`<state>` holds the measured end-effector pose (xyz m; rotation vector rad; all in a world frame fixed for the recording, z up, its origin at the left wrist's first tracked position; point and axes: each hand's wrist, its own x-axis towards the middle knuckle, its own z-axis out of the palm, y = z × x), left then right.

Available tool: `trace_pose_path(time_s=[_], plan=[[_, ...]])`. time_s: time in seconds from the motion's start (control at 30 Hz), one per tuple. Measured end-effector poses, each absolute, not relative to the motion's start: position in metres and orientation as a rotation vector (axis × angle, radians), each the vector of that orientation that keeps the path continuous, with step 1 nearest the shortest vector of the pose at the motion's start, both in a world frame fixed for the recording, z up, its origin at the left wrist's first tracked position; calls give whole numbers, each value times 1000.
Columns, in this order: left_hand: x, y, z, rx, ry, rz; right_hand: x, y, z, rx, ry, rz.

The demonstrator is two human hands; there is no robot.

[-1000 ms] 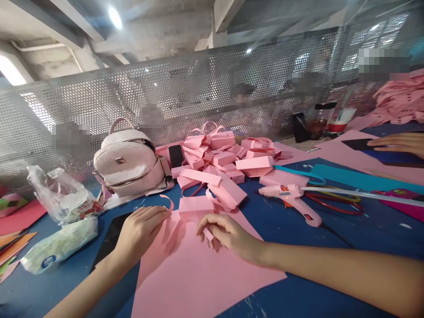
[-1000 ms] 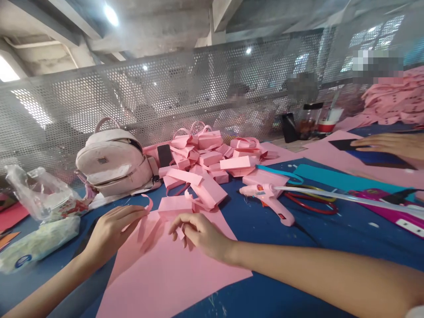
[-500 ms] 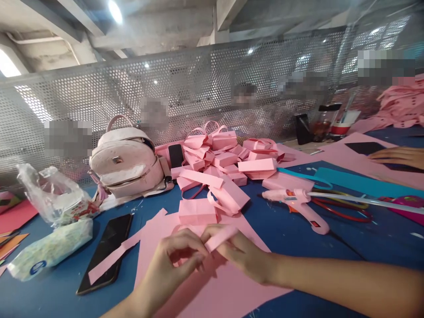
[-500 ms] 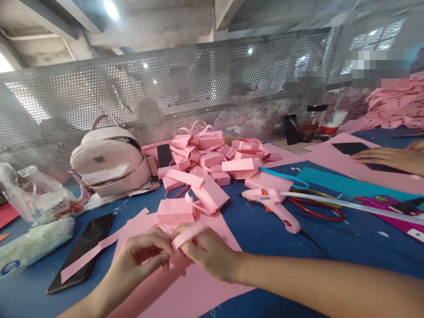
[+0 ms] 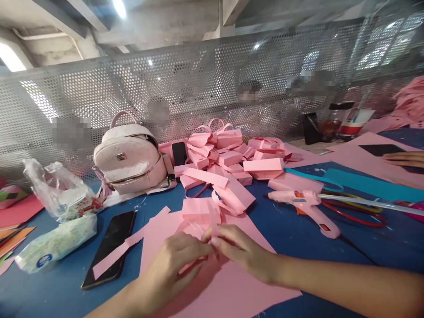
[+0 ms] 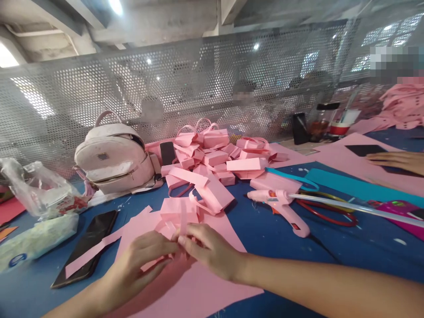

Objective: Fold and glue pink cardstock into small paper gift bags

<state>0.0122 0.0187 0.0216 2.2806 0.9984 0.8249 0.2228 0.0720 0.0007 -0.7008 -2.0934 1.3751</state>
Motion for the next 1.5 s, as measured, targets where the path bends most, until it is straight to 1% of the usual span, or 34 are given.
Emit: trace_pose_path(time_s=[0.07, 0.13, 0.27, 0.33, 0.5, 0.63, 0.87, 1.1, 1.2, 1.5], plan=[[9, 19, 25, 2219, 1073, 730, 221, 72, 0, -720, -2097, 1394], [5, 24, 28, 2038, 1177, 724, 220, 71, 0, -728, -2105, 1406], [-8, 52, 29, 2086, 1357, 1009, 220, 65, 6, -572, -2244, 1325], [-11, 72, 29, 2194, 1343, 1066, 221, 62, 8, -439, -2322, 1254], [0, 108, 24, 2126, 1194, 836, 222, 59, 6, -345, -2417, 1107], [10, 120, 22, 2025, 1162, 800, 223, 58, 6, -321, -2412, 1115], [-7, 107, 28, 1612, 1135, 885, 222, 58, 5, -301, -2384, 1095], [-33, 86, 15, 1110, 930, 941, 221, 58, 11, -408, -2380, 1184], [-42, 84, 9, 841, 812, 982, 220, 59, 13, -450, -2394, 1148], [-51, 85, 4, 782, 812, 952, 220, 61, 12, -509, -2402, 1121]])
